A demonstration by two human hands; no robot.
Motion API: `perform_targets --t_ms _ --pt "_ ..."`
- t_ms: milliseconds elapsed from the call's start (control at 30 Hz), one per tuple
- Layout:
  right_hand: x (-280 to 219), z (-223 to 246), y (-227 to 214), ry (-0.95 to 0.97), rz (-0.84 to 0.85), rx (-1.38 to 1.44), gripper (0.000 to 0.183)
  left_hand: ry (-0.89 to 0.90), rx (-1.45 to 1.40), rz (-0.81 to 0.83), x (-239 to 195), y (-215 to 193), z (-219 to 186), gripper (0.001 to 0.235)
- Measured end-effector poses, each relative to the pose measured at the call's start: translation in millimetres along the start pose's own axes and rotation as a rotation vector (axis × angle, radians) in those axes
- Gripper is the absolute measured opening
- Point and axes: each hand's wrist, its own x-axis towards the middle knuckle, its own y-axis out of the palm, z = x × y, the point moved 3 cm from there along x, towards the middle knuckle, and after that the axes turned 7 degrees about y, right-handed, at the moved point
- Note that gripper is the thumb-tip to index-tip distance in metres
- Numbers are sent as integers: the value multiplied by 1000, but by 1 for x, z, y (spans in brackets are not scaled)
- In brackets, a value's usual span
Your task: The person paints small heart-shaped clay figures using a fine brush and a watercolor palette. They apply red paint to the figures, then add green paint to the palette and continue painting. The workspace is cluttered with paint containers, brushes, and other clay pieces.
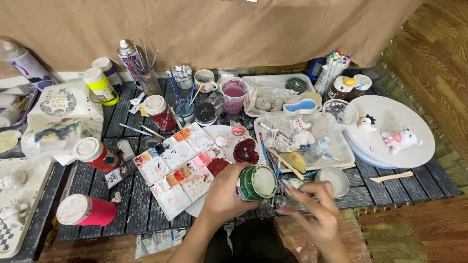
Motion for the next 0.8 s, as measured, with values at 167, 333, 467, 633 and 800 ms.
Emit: perform_targets --t_ms 167,333,467,633,800 --pt "34 38 8 -76 65 -13 61 9 -19 28 -1 -1 -4 76" --pt "42 41 9 -116 71 39 48 34 -13 33 -3 -7 -7 74" --pt "41 35 11 -88 69 76 44 27 -13 38 -3 -9 -6 73" --pt "38 23 10 10 89 153 39 8 -3 38 -3 -7 -6 75" --pt "41 0 6 65 145 197 25 13 25 36 -3 -8 -6 73"
